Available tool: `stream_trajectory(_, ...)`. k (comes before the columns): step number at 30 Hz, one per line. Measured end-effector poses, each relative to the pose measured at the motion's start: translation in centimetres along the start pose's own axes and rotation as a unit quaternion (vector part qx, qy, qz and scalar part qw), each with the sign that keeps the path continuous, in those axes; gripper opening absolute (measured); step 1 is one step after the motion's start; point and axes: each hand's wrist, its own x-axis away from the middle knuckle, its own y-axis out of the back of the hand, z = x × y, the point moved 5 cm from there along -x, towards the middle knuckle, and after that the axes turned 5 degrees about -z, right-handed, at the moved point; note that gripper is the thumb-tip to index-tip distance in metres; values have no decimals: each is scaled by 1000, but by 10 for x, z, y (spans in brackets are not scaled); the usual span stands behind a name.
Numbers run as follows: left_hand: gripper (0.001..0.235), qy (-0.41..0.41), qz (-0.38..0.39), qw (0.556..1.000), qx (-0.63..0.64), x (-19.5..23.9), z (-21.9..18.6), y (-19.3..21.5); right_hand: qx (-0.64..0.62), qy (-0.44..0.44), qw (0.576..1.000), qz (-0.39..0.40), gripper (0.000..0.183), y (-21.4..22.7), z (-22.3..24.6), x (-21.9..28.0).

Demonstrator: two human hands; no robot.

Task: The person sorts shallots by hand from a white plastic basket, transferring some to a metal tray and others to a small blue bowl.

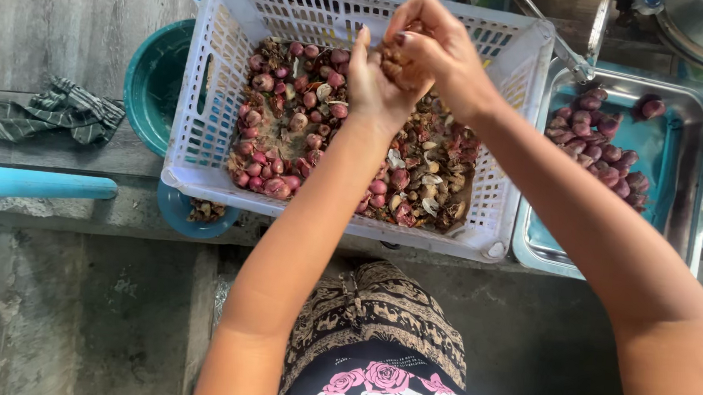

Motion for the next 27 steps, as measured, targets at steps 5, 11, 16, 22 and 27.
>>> stream_trajectory(5, 45, -90, 134, 986, 45, -19, -2, -4, 112, 251, 958, -80, 19, -12, 40, 5)
stream_trajectory(11, 38, -31, 63, 984, 163, 17, -22, 8, 340, -30, 938, -62, 24, 42, 2, -21)
stream_trajectory(16, 43, -30, 66, 989, 126, 32, -43, 32, 655, -331, 608, 304, 41, 84, -176, 29)
stream_trajectory(22, 32, -17, 76, 990, 116, 34, -52, 61, 756, -169, 578, 256, 57, 116, -311, 33)
stream_trajectory(27, 30, -21, 85, 990, 107, 45, -57, 63, 725, -245, 601, 230, 49, 105, -247, 16)
